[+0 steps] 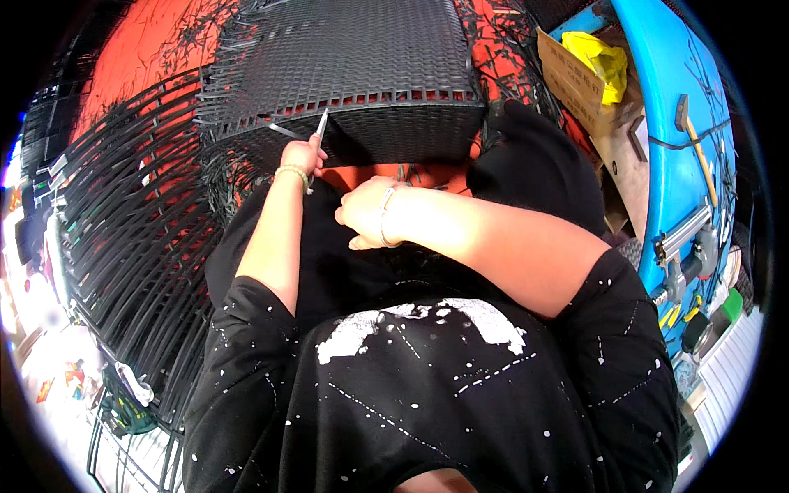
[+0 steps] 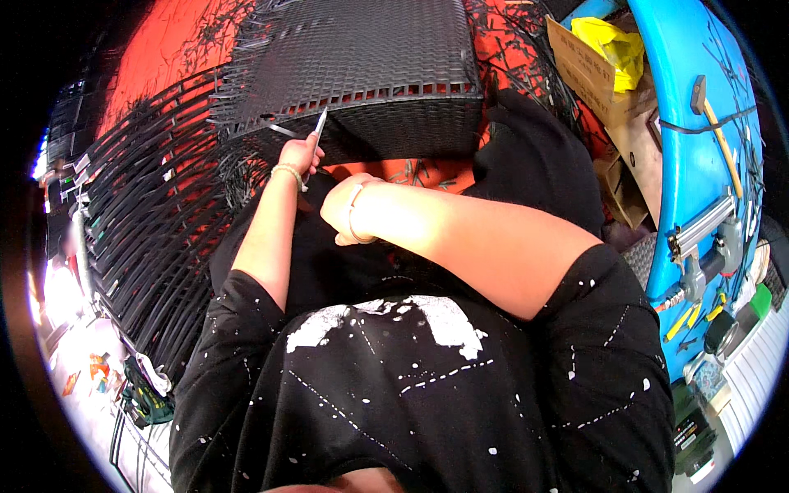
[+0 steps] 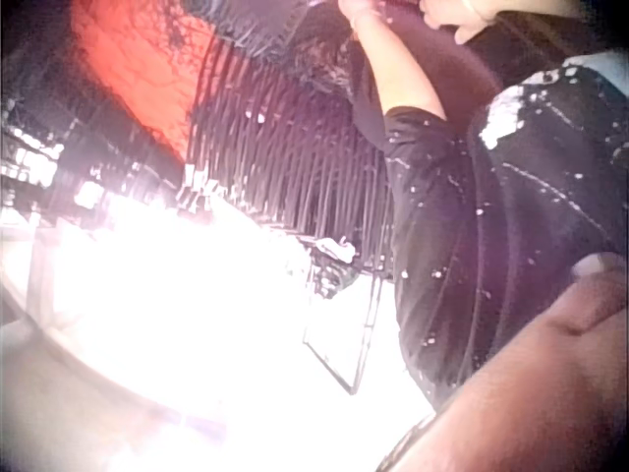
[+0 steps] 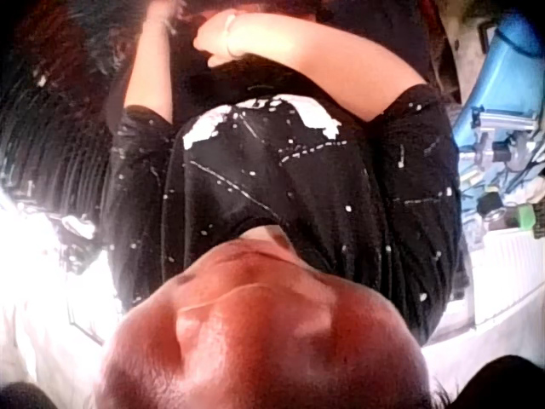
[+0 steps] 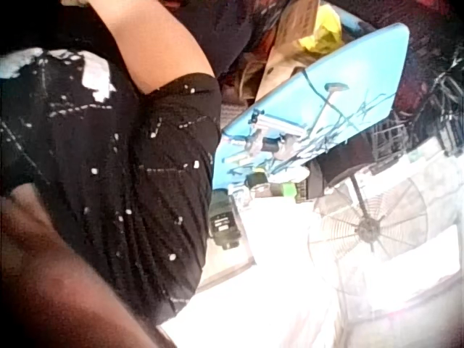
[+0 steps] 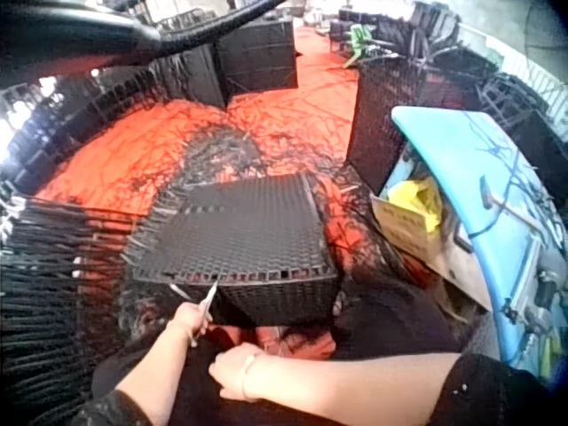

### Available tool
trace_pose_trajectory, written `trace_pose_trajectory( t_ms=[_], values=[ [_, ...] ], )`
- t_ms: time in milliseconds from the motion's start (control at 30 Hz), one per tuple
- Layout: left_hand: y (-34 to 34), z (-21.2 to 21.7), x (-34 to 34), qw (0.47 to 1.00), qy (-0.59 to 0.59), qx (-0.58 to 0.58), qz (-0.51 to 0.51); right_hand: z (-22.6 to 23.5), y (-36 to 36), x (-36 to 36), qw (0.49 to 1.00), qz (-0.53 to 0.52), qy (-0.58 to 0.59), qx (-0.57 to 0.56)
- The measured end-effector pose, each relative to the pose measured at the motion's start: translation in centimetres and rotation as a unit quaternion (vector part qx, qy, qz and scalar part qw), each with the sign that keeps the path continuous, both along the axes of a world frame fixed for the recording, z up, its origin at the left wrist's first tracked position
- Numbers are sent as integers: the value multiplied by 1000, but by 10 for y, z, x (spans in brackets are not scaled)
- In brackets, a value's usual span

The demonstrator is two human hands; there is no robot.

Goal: The person weaves black wicker strips into a rectangular wicker object using a metal tool to tuck and secure the strips. They repeatedly insert, pull, and trim the strips along the edges of the object while sitting on the floor.

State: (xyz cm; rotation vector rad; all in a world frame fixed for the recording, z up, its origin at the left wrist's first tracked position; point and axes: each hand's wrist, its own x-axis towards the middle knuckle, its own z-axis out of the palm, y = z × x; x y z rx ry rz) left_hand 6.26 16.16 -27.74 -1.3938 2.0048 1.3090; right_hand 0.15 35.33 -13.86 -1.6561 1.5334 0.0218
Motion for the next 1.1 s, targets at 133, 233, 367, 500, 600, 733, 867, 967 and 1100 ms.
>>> trace_pose_trajectory(
  t_ms=[133, 233, 367, 500, 600, 733, 867, 967, 1100],
  values=[
    [6, 0, -14, 999, 36, -14, 29, -2, 0, -1, 1000, -6, 1, 0],
    [10, 2, -18, 999, 28, -10, 23, -4, 1, 0, 1000, -5, 4, 8],
    [12, 7, -10, 1000, 12, -14, -16, -3, 2, -2, 1000, 1, 5, 9],
    [29, 59, -21, 990, 110, 70, 61, -1, 2, -5, 1000, 3, -3, -3],
    [39, 133, -38, 898, 331, 188, 219, 0, 1, -5, 1000, -4, -1, -3],
    [63, 216, -44, 816, 492, 165, 257, 3, 7, -15, 1000, -25, -3, -13],
    [61, 199, -34, 818, 490, 144, 265, -1, 4, -23, 998, -53, 0, -32],
    [51, 176, -27, 756, 476, 258, 369, -14, 10, -37, 994, -84, 33, -65],
    [39, 166, -26, 701, 454, 349, 424, -45, 28, -76, 979, -180, 23, -88]
  ],
)
